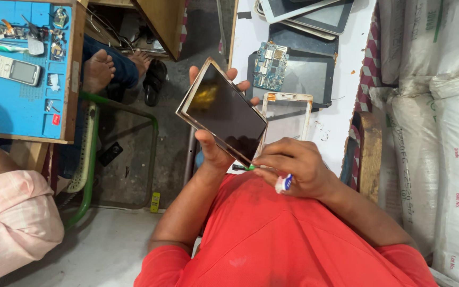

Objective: The person cleans a small circuit board and a tablet screen using a toothbrush. They scrub the components and the screen surface, then place the items back on the table.

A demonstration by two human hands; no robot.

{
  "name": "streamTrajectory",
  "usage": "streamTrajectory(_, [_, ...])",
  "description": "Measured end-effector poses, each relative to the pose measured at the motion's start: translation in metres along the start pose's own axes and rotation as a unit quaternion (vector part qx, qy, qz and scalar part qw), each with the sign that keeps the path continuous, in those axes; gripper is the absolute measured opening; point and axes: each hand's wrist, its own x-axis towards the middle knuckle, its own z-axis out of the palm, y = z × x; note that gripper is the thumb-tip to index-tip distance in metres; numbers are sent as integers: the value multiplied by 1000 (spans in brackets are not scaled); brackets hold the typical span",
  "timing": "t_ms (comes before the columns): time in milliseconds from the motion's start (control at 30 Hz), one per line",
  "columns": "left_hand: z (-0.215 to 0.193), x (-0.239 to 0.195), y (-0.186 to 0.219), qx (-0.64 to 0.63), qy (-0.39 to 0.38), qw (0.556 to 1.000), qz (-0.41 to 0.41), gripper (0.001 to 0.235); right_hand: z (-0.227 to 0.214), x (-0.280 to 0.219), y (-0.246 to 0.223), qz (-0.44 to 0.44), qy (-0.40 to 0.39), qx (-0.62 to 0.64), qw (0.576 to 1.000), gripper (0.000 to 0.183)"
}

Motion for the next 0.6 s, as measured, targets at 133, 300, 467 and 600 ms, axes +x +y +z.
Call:
streamTrajectory(133, [-2,-2,3,-6,0,1000,-15,118,-13,-15,6,40,61,14,997,17])
streamTrajectory(300, [1,-1,7,-48,5,999,-21,111,-36,-26,15,117,172,-29,978,13])
streamTrajectory(467, [-1,0,4,-77,-7,997,-20,107,-42,-29,24,138,189,-2,972,16])
streamTrajectory(600, [-2,1,5,-122,-26,992,-17,104,-41,-33,30,176,221,15,959,16])
